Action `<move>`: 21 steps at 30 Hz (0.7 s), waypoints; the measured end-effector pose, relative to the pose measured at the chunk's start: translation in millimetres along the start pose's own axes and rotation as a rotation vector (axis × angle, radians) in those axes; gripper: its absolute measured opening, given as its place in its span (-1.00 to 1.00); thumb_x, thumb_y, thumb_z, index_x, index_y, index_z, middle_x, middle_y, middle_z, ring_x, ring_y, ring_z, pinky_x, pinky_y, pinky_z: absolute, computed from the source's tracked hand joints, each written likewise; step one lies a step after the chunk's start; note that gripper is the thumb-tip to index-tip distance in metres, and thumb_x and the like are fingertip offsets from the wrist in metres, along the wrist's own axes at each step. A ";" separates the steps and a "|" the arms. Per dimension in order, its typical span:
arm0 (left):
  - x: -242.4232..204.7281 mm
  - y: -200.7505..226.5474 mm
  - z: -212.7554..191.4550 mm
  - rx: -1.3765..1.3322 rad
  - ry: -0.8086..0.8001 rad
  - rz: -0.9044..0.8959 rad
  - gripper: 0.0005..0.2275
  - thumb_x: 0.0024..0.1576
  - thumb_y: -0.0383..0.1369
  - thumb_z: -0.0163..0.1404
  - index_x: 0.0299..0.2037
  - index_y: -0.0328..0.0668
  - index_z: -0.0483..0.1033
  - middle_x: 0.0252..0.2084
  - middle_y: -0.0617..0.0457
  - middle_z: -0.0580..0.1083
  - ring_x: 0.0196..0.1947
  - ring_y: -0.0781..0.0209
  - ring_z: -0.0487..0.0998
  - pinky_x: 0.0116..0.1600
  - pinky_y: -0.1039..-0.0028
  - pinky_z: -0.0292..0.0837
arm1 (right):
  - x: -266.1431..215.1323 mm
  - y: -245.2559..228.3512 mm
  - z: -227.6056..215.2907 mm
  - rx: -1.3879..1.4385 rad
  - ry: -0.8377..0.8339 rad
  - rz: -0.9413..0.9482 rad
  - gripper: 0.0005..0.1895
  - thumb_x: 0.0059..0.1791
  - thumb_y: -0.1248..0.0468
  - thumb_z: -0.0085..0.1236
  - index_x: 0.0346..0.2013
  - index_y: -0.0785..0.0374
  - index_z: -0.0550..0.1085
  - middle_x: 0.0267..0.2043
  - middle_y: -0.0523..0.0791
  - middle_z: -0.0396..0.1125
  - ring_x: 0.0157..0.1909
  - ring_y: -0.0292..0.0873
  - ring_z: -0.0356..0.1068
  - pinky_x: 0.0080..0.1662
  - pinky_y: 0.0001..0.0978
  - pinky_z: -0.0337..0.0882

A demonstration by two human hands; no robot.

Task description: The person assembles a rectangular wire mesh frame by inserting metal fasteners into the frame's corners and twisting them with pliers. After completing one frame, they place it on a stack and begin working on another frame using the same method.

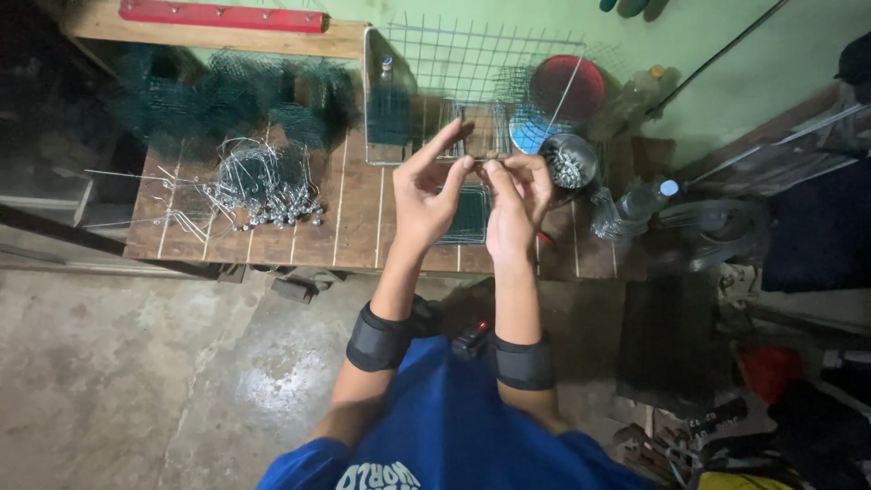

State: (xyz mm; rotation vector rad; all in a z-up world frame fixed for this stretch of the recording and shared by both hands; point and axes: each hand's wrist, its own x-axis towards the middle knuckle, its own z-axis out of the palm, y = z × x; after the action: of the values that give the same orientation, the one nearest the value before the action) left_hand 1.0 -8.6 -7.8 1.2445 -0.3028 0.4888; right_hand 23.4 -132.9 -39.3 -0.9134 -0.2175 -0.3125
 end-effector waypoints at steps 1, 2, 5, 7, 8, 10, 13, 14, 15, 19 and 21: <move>-0.4 -3.2 1.0 -0.003 -0.001 0.000 -0.59 0.27 -0.66 0.04 0.34 -0.39 0.37 0.26 -0.17 0.50 0.03 0.34 0.57 0.10 0.53 0.58 | 0.3 1.1 -2.6 -0.002 0.001 -0.002 -0.81 0.02 0.60 0.13 -0.16 0.32 0.40 -0.12 -0.01 0.44 -0.05 -0.13 0.48 0.05 -0.22 0.57; -0.4 -6.4 2.2 0.036 -0.003 0.020 -0.60 0.27 -0.66 0.05 0.33 -0.39 0.39 0.25 -0.17 0.51 0.05 0.34 0.56 0.10 0.53 0.57 | 0.9 2.0 -5.1 0.013 0.015 -0.001 -0.80 0.02 0.60 0.13 -0.16 0.31 0.39 -0.12 -0.01 0.43 -0.05 -0.14 0.48 0.04 -0.22 0.57; 2.9 -10.9 6.8 0.034 0.004 0.037 -0.61 0.27 -0.66 0.05 0.32 -0.38 0.41 0.24 -0.16 0.52 0.05 0.35 0.57 0.10 0.52 0.59 | 4.7 1.6 -5.8 0.023 0.036 0.003 -0.78 0.03 0.61 0.12 -0.15 0.30 0.37 -0.12 -0.03 0.42 -0.06 -0.15 0.46 0.03 -0.23 0.56; 6.3 -14.5 9.8 -0.010 0.014 0.038 -0.62 0.27 -0.66 0.04 0.32 -0.36 0.41 0.24 -0.14 0.51 0.04 0.35 0.58 0.10 0.52 0.61 | 8.9 -0.8 -4.3 0.015 0.038 0.003 -0.77 0.03 0.61 0.12 -0.14 0.30 0.36 -0.12 -0.03 0.41 -0.06 -0.16 0.46 0.03 -0.25 0.55; 8.8 -17.2 10.6 0.021 0.020 0.029 -0.61 0.26 -0.66 0.05 0.31 -0.36 0.42 0.23 -0.15 0.52 0.02 0.35 0.58 0.08 0.52 0.60 | 12.2 -2.2 -3.2 0.000 0.036 -0.001 -0.77 0.03 0.61 0.11 -0.15 0.29 0.35 -0.13 -0.04 0.40 -0.06 -0.17 0.46 0.04 -0.25 0.54; 9.1 -20.9 11.7 0.046 0.030 0.018 -0.61 0.25 -0.67 0.06 0.30 -0.36 0.42 0.21 -0.16 0.53 0.01 0.35 0.58 0.06 0.52 0.59 | 13.5 -0.1 -6.2 -0.021 0.033 -0.004 -0.76 0.02 0.62 0.11 -0.16 0.28 0.35 -0.13 -0.05 0.40 -0.06 -0.17 0.45 0.04 -0.26 0.54; 13.3 -25.9 17.1 0.052 0.015 -0.023 -0.61 0.22 -0.67 0.06 0.28 -0.35 0.43 0.19 -0.15 0.54 0.01 0.31 0.64 0.08 0.51 0.61 | 19.4 8.1 -16.3 -0.009 0.054 -0.020 -0.74 0.01 0.62 0.11 -0.20 0.24 0.31 -0.18 -0.12 0.35 -0.06 -0.18 0.45 0.04 -0.26 0.54; 14.3 -27.5 19.3 0.058 0.010 0.000 -0.62 0.24 -0.67 0.05 0.27 -0.35 0.45 0.19 -0.15 0.54 0.02 0.31 0.62 0.08 0.51 0.61 | 21.4 9.6 -18.3 0.008 0.069 -0.029 -0.73 0.02 0.62 0.11 -0.21 0.23 0.29 -0.20 -0.13 0.33 -0.08 -0.19 0.43 0.03 -0.26 0.53; 11.8 -28.4 20.1 0.067 0.008 0.021 -0.64 0.25 -0.67 0.05 0.26 -0.36 0.47 0.19 -0.16 0.55 0.03 0.31 0.61 0.09 0.50 0.61 | 19.5 12.0 -20.5 0.026 0.084 -0.035 -0.72 0.02 0.62 0.11 -0.21 0.22 0.27 -0.22 -0.15 0.31 -0.09 -0.21 0.42 0.02 -0.27 0.53; 16.5 -40.7 27.9 0.084 0.002 0.050 -0.65 0.24 -0.67 0.07 0.24 -0.36 0.50 0.15 -0.16 0.55 0.03 0.30 0.61 0.08 0.49 0.64 | 31.7 25.0 -44.1 0.114 0.074 -0.052 -0.69 0.09 0.64 0.14 -0.24 0.24 0.25 -0.28 -0.15 0.27 -0.13 -0.24 0.35 0.01 -0.27 0.50; 23.8 -42.7 28.9 0.096 0.019 0.054 -0.64 0.25 -0.66 0.08 0.26 -0.36 0.48 0.15 -0.16 0.56 0.03 0.30 0.62 0.08 0.50 0.61 | 39.4 10.2 -31.9 0.116 0.044 -0.012 -0.71 0.07 0.62 0.16 -0.21 0.25 0.28 -0.23 -0.10 0.31 -0.12 -0.22 0.37 0.02 -0.29 0.50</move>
State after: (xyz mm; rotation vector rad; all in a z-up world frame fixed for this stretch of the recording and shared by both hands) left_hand 44.4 -41.8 -23.1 1.3270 -0.3006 0.5671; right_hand 65.4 -159.5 -53.4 -0.7898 -0.1986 -0.3274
